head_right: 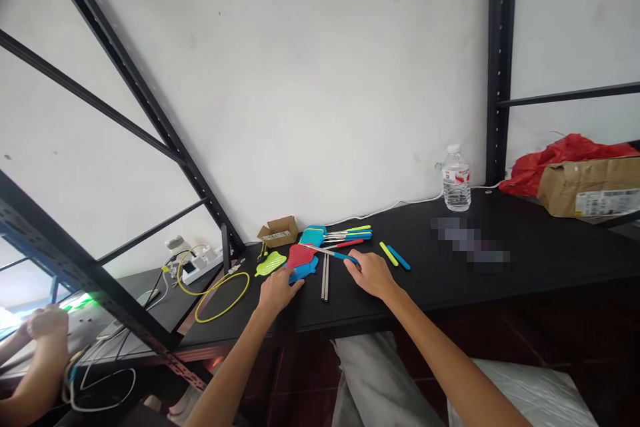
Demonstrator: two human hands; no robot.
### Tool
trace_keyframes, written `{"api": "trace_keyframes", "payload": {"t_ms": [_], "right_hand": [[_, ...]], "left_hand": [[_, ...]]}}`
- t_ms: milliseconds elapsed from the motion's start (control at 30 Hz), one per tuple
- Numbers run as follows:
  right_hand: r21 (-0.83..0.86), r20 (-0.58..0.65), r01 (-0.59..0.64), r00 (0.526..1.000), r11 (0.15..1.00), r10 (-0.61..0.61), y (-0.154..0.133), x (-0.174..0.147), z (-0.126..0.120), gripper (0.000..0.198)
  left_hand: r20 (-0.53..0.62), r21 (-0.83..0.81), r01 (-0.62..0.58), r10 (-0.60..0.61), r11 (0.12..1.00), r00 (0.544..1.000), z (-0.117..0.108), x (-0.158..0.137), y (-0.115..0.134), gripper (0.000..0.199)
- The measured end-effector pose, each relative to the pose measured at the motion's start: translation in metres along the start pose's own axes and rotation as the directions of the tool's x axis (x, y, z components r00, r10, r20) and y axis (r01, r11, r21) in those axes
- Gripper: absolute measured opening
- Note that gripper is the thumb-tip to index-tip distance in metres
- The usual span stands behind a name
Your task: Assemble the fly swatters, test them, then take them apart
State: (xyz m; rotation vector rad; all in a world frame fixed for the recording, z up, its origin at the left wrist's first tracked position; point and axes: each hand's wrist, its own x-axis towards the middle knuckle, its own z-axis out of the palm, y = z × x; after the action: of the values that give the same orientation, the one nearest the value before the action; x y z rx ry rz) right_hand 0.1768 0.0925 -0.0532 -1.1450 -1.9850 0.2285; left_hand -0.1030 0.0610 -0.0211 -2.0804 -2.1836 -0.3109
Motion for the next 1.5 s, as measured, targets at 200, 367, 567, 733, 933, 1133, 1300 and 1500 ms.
{"api": "trace_keyframes", "payload": {"t_ms": [200,367,567,733,933,1133,1300,1500], "right_hand": [[0.021,-0.026,-0.006,1.000,1.000,0.006,0.001,0.000,0.000,0.034],[0.038,-0.028,-0.015,0.999,0.999,0.016,0.002,0.001,0.000,0.035],[0.030,-0.043,-0.037,0.998,0.999,0.039,0.003,0.001,0.000,0.036],[0.037,-0.048,-0.042,0.998,0.998,0.044,0.004,0.002,0.001,0.035],[0.053,-0.053,-0.040,0.998,0.998,0.042,0.003,0.001,0.001,0.035],[0.051,-0.019,0.001,1.000,0.999,0.000,0.004,0.001,0.000,0.036],[0.048,0.042,0.001,0.999,0.999,-0.003,0.003,-0.001,-0.002,0.033],[0.071,0.052,-0.002,0.999,0.998,-0.001,0.003,-0.001,-0.003,0.036]], "left_hand": [[0.077,0.198,-0.056,0.041,0.979,0.996,-0.011,0.011,-0.001,0.022],[0.048,0.259,-0.097,0.087,0.961,0.995,-0.035,0.024,-0.010,0.028],[-0.115,0.288,-0.035,0.071,0.957,0.991,-0.061,0.032,-0.026,0.027],[-0.304,-0.033,0.098,-0.104,0.995,0.947,-0.064,0.035,-0.038,0.015],[0.040,-0.996,0.071,-0.458,0.050,0.888,-0.013,0.041,-0.013,0.022],[0.171,-0.933,-0.014,-0.479,-0.359,0.861,0.042,0.035,0.029,0.028],[0.104,-0.911,-0.094,-0.445,-0.402,0.889,0.052,0.027,0.037,0.037],[0.050,-0.927,-0.109,-0.406,-0.359,0.912,0.056,0.026,0.036,0.043]]}}
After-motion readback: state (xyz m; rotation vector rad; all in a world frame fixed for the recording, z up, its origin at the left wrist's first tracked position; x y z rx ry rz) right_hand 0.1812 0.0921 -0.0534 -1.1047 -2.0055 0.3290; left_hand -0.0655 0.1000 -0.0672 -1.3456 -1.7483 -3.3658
